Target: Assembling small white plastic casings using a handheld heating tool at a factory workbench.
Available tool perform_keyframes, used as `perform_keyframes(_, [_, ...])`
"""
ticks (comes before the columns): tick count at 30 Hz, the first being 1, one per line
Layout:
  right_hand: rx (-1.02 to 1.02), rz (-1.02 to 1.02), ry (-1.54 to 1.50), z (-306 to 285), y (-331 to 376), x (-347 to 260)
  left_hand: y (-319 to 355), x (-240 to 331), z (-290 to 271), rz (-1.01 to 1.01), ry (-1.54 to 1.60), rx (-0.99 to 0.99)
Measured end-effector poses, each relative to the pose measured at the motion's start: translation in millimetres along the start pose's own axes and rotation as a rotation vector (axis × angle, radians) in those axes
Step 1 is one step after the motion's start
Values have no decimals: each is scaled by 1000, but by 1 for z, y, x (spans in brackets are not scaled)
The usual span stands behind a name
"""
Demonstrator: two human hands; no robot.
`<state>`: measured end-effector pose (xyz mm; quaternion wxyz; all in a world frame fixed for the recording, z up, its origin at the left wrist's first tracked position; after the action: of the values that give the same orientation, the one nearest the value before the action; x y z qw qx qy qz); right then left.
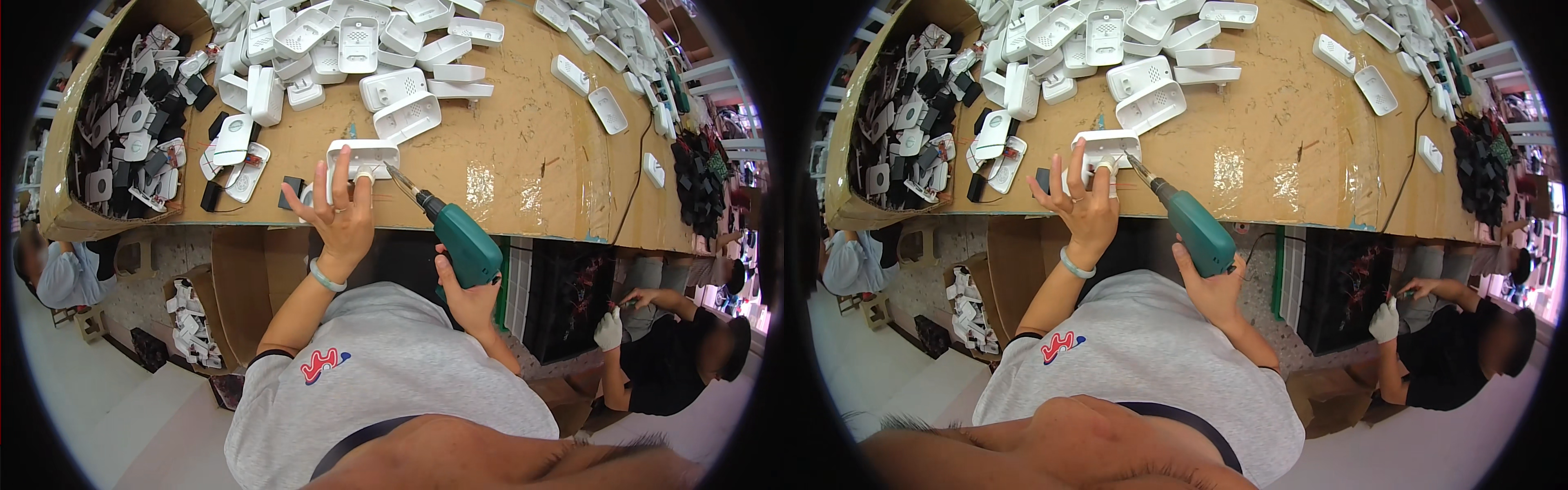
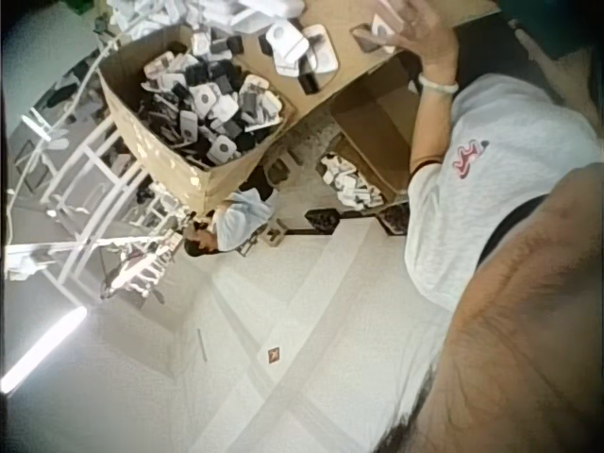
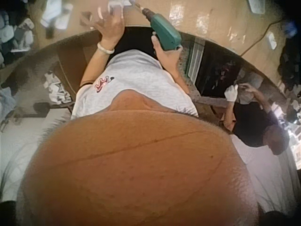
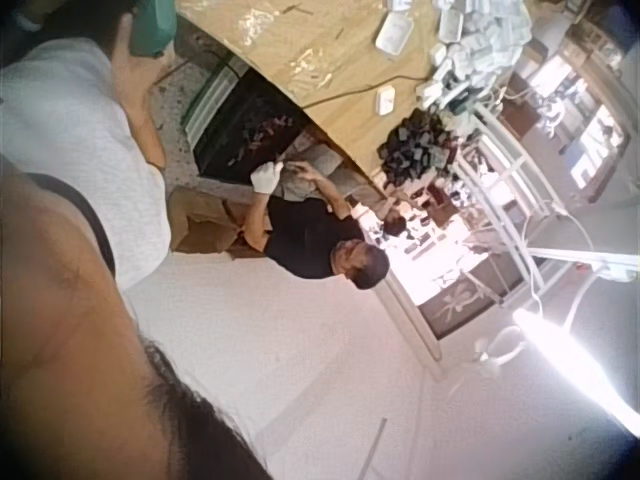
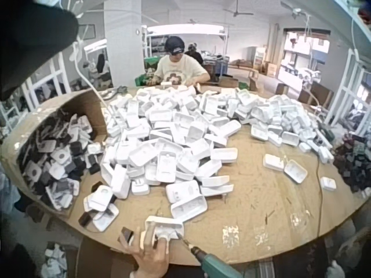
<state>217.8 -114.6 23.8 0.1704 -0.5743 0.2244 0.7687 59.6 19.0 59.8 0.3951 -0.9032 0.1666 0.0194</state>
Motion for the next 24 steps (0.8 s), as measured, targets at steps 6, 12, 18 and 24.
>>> perform_keyframes(6, [1,-64,80,7,-2,13,-9,-2,9,10,15,-81])
perform_keyframes(12, [29,-29,60,14,-6,15,-9,-5,17,-11,80,-158])
perform_keyframes(18, [27,-32,78,16,-8,15,-10,-5,18,6,78,-165])
perform_keyframes(24, [47,-27,89,14,-8,16,-10,-4,18,2,96,-169])
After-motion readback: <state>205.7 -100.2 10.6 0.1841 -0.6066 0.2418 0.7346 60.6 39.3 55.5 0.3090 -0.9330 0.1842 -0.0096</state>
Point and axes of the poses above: each hand's wrist, its own y-axis away from the middle knuckle, its own z-axis out of the palm, x = y × z, the point moved 9 cm from there along -y, towards the middle knuckle, and after that the axes turned 15 degrees about -y, right-handed, at the moved point
